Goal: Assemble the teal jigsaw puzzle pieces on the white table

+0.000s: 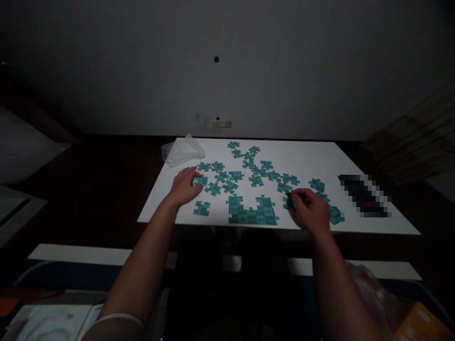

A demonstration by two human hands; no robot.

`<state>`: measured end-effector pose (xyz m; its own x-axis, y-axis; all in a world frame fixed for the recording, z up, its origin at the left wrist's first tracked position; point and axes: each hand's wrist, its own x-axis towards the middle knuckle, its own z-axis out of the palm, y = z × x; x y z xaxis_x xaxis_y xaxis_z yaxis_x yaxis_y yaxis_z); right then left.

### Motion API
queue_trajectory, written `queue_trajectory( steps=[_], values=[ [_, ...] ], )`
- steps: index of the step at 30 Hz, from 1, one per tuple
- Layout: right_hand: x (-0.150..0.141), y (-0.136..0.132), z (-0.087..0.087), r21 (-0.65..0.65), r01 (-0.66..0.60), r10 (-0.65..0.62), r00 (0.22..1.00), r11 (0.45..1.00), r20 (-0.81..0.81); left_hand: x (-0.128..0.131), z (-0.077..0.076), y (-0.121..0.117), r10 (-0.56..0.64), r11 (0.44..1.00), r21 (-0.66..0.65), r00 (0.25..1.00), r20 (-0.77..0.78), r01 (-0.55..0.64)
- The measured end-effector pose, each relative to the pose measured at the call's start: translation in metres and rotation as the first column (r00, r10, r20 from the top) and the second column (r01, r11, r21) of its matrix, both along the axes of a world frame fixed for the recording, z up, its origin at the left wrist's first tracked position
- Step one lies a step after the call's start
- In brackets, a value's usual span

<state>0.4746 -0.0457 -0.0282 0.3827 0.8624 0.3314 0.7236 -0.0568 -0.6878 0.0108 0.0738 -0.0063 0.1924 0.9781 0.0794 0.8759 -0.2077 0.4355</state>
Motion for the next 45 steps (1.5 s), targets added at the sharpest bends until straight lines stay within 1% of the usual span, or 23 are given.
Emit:
queue_trajectory(
  steps=[5,9,12,16,21,24,29,33,36,42,45],
  values=[
    [0.006,0.003,-0.009,0.0,0.086,-0.086,0.996,0.996,-0.023,0.002,-0.005,0.002,-0.021,0.998,0.056,0.999,-0.037,0.023],
    [0.005,0.005,-0.01,0.014,0.149,-0.149,0.989,0.989,-0.015,0.005,-0.009,0.003,-0.033,0.997,0.076,0.999,-0.023,0.035],
    [0.001,0.006,-0.006,0.006,0.173,-0.173,0.985,0.985,-0.004,0.005,-0.01,0.004,-0.043,0.996,0.077,0.999,-0.009,0.044],
    [-0.008,0.005,0.005,-0.015,0.209,-0.209,0.978,0.978,-0.005,0.004,-0.008,0.002,-0.058,0.996,0.073,0.998,0.038,0.055],
    [-0.018,0.003,0.015,-0.008,0.258,-0.258,0.965,0.966,-0.053,0.002,-0.005,-0.002,-0.075,0.989,0.136,0.987,0.142,0.056],
    [-0.02,0.003,0.016,-0.01,0.261,-0.262,0.963,0.965,-0.061,0.001,-0.004,-0.005,-0.094,0.983,0.172,0.978,0.188,0.061],
    [-0.017,0.003,0.013,-0.007,0.26,-0.26,0.963,0.965,-0.076,0.002,-0.004,-0.006,-0.113,0.978,0.199,0.967,0.228,0.068],
    [-0.015,0.002,0.01,-0.018,0.239,-0.239,0.967,0.971,-0.083,0.002,-0.008,-0.003,-0.097,0.982,0.183,0.959,0.267,0.048],
    [-0.014,0.0,0.008,-0.02,0.219,-0.22,0.972,0.975,-0.084,0.001,-0.009,-0.002,-0.094,0.987,0.156,0.935,0.342,0.042],
    [-0.012,-0.002,0.007,-0.014,0.173,-0.174,0.982,0.985,-0.081,0.0,-0.01,0.0,-0.025,0.988,0.148,0.889,0.458,-0.049],
    [-0.01,-0.002,0.006,-0.001,0.128,-0.128,0.989,0.992,-0.078,-0.001,-0.01,0.002,-0.019,0.987,0.15,0.867,0.498,-0.064]
  ],
)
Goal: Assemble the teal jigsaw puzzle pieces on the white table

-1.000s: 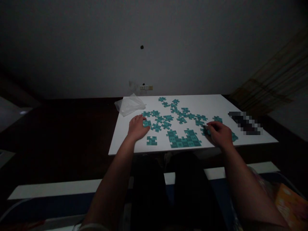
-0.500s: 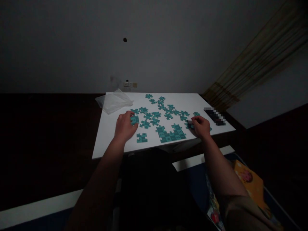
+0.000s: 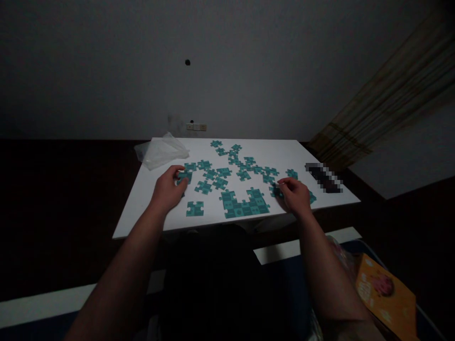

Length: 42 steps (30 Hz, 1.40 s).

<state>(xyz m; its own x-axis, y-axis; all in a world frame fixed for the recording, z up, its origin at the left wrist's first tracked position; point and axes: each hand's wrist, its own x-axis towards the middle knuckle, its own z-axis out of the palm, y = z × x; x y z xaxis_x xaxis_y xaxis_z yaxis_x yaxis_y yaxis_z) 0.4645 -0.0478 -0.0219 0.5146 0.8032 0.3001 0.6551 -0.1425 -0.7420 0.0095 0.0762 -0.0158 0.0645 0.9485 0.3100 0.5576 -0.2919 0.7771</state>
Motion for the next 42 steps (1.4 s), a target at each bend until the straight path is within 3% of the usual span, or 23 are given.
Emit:
queue_trajectory(
  steps=[13,20,27,36,42],
  values=[
    [0.001,-0.007,-0.002,0.022,-0.205,0.205,0.979,0.979,0.004,-0.001,0.006,-0.001,0.203,0.977,-0.088,0.975,0.093,-0.195],
    [-0.002,-0.008,0.005,0.059,-0.205,0.207,0.978,0.977,-0.025,0.005,0.011,-0.003,0.256,0.965,-0.082,0.96,0.117,-0.247],
    [-0.007,-0.013,0.015,-0.043,-0.238,0.239,0.971,0.97,0.025,0.011,0.018,-0.01,0.287,0.954,-0.114,0.955,0.077,-0.278],
    [-0.009,-0.015,0.018,-0.107,-0.277,0.282,0.959,0.955,0.035,0.004,0.017,-0.007,0.191,0.979,-0.051,0.973,-0.128,-0.199],
    [-0.011,-0.017,0.018,-0.165,-0.258,0.265,0.964,0.952,0.023,0.002,0.014,-0.007,0.075,0.991,-0.086,0.968,-0.239,-0.098]
  ],
)
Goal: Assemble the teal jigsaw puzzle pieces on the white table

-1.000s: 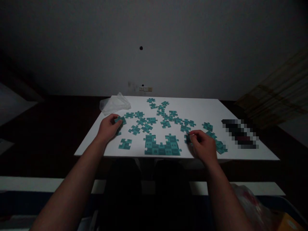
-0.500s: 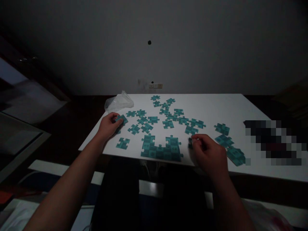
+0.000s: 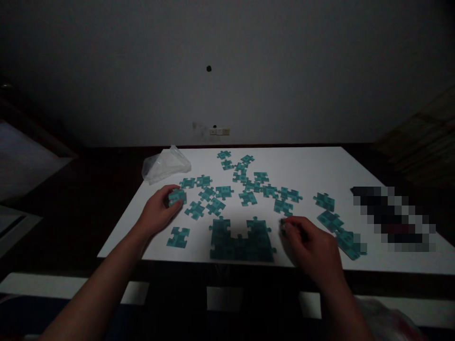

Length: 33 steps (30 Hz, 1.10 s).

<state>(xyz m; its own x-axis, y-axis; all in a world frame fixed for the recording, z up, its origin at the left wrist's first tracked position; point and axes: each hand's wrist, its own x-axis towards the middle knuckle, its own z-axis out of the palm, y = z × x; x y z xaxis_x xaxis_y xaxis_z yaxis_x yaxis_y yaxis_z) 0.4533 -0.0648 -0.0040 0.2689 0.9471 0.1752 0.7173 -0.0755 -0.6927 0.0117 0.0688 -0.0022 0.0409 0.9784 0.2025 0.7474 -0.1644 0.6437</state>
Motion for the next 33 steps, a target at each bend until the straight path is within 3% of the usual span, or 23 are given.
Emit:
queue_trajectory(
  steps=[3,6,8,10,12,15,18,22,25,33],
  values=[
    [-0.002,0.0,0.007,0.001,-0.006,0.006,0.999,1.0,0.046,0.001,-0.002,-0.002,-0.057,0.997,0.047,0.988,-0.142,0.064],
    [-0.012,0.014,0.033,0.024,-0.164,0.157,0.972,0.986,0.176,0.004,0.0,-0.008,-0.113,0.99,0.05,0.954,-0.276,0.132],
    [-0.026,0.036,0.057,-0.013,-0.362,0.351,0.894,0.932,0.278,0.008,0.006,-0.01,-0.125,0.986,0.06,0.916,-0.38,0.159],
    [-0.043,0.067,0.08,-0.155,-0.531,0.55,0.765,0.833,0.333,0.017,0.017,-0.004,-0.136,0.977,0.08,0.864,-0.484,0.199],
    [-0.063,0.104,0.093,-0.25,-0.562,0.614,0.686,0.788,0.391,0.03,0.032,0.012,-0.182,0.965,0.06,0.814,-0.551,0.257],
    [-0.085,0.151,0.088,-0.294,-0.562,0.627,0.605,0.773,0.491,0.052,0.047,0.048,-0.387,0.905,-0.07,0.746,-0.542,0.419],
    [-0.093,0.174,0.067,-0.267,-0.553,0.597,0.588,0.789,0.546,0.065,0.042,0.078,-0.469,0.856,-0.059,0.721,-0.51,0.514],
    [-0.086,0.176,0.045,-0.228,-0.579,0.594,0.587,0.783,0.55,0.06,0.014,0.09,-0.504,0.833,-0.056,0.712,-0.489,0.551],
    [-0.077,0.174,0.045,-0.22,-0.572,0.585,0.596,0.79,0.55,0.051,-0.002,0.09,-0.52,0.832,-0.074,0.725,-0.453,0.55],
    [-0.059,0.173,0.059,-0.206,-0.343,0.398,0.723,0.916,0.564,0.049,-0.002,0.095,-0.514,0.85,-0.087,0.78,-0.358,0.52]
  ],
)
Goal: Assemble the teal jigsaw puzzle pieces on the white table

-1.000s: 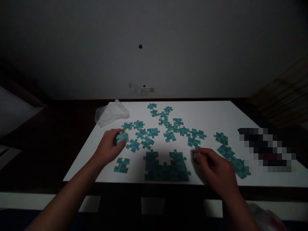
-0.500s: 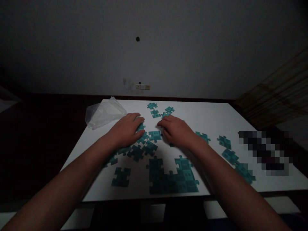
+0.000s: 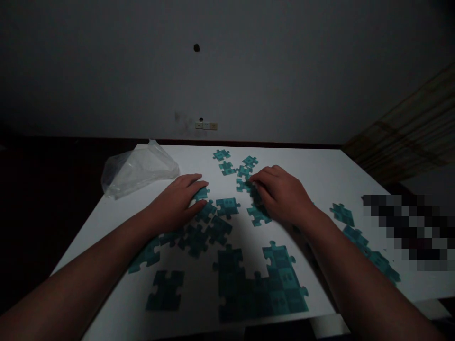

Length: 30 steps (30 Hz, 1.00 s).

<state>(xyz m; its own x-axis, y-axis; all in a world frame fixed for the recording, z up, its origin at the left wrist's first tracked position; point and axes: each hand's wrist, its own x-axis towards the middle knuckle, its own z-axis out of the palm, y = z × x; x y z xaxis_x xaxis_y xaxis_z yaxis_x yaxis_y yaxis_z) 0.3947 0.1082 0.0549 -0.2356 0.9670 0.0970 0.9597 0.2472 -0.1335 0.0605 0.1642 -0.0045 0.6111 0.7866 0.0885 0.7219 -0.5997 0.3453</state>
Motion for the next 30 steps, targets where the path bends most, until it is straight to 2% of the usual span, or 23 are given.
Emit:
queue_trajectory(
  steps=[3,5,8,10,15,20,30],
  values=[
    [0.001,0.002,0.0,-0.002,0.092,-0.092,0.996,0.996,0.016,0.0,0.001,0.0,0.017,1.0,-0.012,1.0,0.009,-0.017],
    [0.002,0.004,0.0,0.002,0.218,-0.217,0.976,0.976,0.024,0.0,0.001,0.0,0.034,0.999,-0.023,0.999,0.012,-0.034],
    [0.008,0.008,0.003,-0.012,0.437,-0.437,0.899,0.899,0.015,0.002,0.001,-0.001,0.049,0.999,-0.014,0.999,0.013,-0.049],
    [0.014,0.01,0.006,-0.048,0.51,-0.509,0.86,0.859,0.026,0.003,0.001,-0.002,0.043,0.999,-0.006,0.999,0.007,-0.043],
    [0.024,0.012,0.011,-0.081,0.516,-0.514,0.856,0.853,0.048,0.003,0.001,-0.004,0.048,0.999,0.01,0.999,0.022,-0.049],
    [0.027,0.014,0.009,-0.108,0.475,-0.47,0.88,0.873,0.074,0.0,-0.003,-0.003,0.052,0.998,0.039,0.998,0.048,-0.053],
    [0.034,0.015,0.007,-0.102,0.496,-0.487,0.868,0.862,0.099,-0.002,-0.011,0.0,0.046,0.998,0.047,0.999,0.021,-0.047]
  ],
)
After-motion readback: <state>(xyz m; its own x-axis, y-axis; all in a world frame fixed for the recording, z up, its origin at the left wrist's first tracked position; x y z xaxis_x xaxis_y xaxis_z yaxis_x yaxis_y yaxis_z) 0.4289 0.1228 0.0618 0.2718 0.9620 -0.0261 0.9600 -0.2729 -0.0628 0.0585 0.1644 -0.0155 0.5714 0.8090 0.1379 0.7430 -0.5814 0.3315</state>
